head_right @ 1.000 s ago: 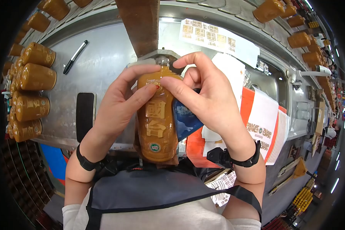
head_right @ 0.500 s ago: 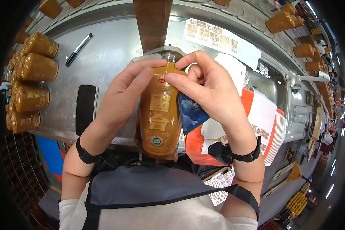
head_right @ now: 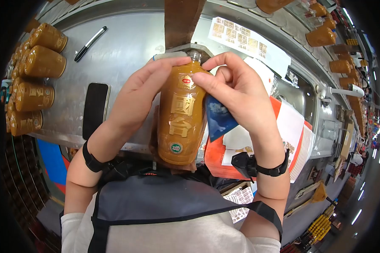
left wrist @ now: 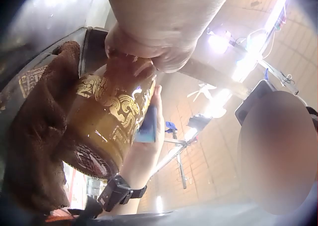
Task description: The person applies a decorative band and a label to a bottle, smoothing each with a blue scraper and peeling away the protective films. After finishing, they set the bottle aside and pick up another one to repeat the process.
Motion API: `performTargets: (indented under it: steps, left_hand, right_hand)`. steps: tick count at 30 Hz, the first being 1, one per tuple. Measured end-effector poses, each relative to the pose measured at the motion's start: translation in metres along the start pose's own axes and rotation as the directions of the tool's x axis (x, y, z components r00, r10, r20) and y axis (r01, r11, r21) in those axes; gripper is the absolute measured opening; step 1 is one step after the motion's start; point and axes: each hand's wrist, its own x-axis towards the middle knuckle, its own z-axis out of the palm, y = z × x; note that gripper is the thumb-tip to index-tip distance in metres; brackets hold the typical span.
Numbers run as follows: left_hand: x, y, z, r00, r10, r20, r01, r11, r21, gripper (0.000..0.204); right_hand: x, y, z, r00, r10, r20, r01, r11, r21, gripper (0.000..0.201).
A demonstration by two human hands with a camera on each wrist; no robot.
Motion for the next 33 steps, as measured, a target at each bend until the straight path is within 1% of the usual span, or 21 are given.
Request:
performTargets:
  steps: [1,2,3,5,6,8,11,15,18,20,21,23,24,25,27,29,30,32,33]
  left_hand:
    - [-0.001,-0.004,-0.002,1.0,-0.012,0.014,0.014,0.997,-0.082,0.034]
    - [-0.002,-0.007,-0.003,0.999,-0.024,0.031,0.028,0.986,-0.164,0.036]
    - [-0.004,-0.009,-0.003,0.999,-0.024,0.031,0.029,0.986,-0.165,0.036]
    - [-0.01,-0.011,0.0,0.999,0.015,-0.039,-0.016,1.0,-0.008,0.047]
    - [-0.012,-0.01,0.001,0.999,0.012,-0.03,-0.012,1.0,-0.009,0.047]
    - [-0.015,-0.004,0.004,0.999,-0.018,0.039,0.019,0.999,-0.038,0.058]
    - [-0.012,-0.004,0.003,0.999,-0.011,0.051,0.012,1.0,-0.005,0.063]
    - [-0.011,-0.005,0.005,0.999,0.017,0.05,-0.017,1.0,0.004,0.061]
    - [-0.01,-0.004,0.006,0.999,0.015,0.048,-0.014,1.0,-0.025,0.058]
    - [-0.008,-0.004,0.007,0.999,0.009,0.037,-0.009,1.0,-0.012,0.053]
    - [-0.009,-0.004,0.007,0.999,0.012,0.037,-0.012,1.0,-0.006,0.053]
    - [-0.01,-0.002,0.008,0.999,-0.019,0.028,0.02,1.0,-0.016,0.05]
    - [-0.01,-0.003,0.008,1.0,-0.014,0.025,0.015,1.0,-0.01,0.05]
    - [-0.009,-0.005,0.007,1.0,-0.008,0.022,0.008,1.0,-0.014,0.051]
    - [-0.008,-0.004,0.007,1.0,0.006,0.017,-0.006,1.0,-0.018,0.052]
    - [-0.008,-0.003,0.008,0.999,-0.04,-0.005,0.041,0.999,0.017,0.055]
    - [-0.007,-0.001,0.009,0.999,-0.035,-0.007,0.035,0.999,0.017,0.055]
    - [-0.005,0.001,0.012,0.997,-0.073,-0.01,0.073,0.997,-0.009,0.058]
    - [-0.005,0.001,0.013,0.998,-0.068,-0.011,0.068,0.998,-0.009,0.058]
  right_hand:
    - [-0.001,0.001,-0.001,1.0,0.027,-0.005,-0.027,0.997,0.076,0.022]
    - [-0.003,0.003,-0.007,0.999,0.037,0.014,-0.038,0.998,0.058,0.024]
    - [-0.004,0.004,-0.008,0.999,0.038,0.014,-0.039,0.998,0.058,0.024]
    - [-0.012,0.006,-0.009,0.995,0.101,0.001,-0.101,0.99,0.098,0.03]
    - [-0.015,0.009,-0.01,0.992,0.121,0.018,-0.122,0.989,0.081,0.037]
    - [-0.02,0.012,-0.008,0.993,0.12,0.012,-0.121,0.987,0.11,0.038]
    - [-0.026,0.013,-0.005,0.994,0.107,0.006,-0.106,0.985,0.138,0.042]
    - [-0.025,0.015,-0.004,0.998,0.054,0.013,-0.055,0.988,0.145,0.043]
    - [-0.024,0.012,-0.004,0.996,0.08,0.027,-0.082,0.99,0.118,0.042]
    - [-0.025,0.009,0.0,1.0,0.026,0.005,-0.026,0.995,0.097,0.04]
    - [-0.025,0.008,0.0,1.0,0.02,0.006,-0.02,0.995,0.1,0.04]
    - [-0.024,0.006,0.002,1.0,-0.001,0.019,0.002,0.999,-0.046,0.038]
    - [-0.024,0.008,0.005,1.0,-0.031,0.0,0.031,0.996,-0.089,0.036]
    - [-0.022,0.008,0.004,0.999,-0.039,0.003,0.039,0.995,-0.088,0.036]
    - [-0.019,0.008,0.0,1.0,-0.022,0.015,0.023,0.994,-0.106,0.035]
    - [-0.018,0.012,-0.001,0.999,-0.032,0.009,0.033,0.995,-0.089,0.034]
    - [-0.018,0.013,0.0,0.999,-0.035,0.0,0.035,0.997,-0.071,0.034]
    - [-0.018,0.012,0.0,0.999,-0.037,0.002,0.037,0.996,-0.083,0.034]
    - [-0.017,0.011,0.0,0.999,-0.032,0.0,0.032,0.995,-0.093,0.034]
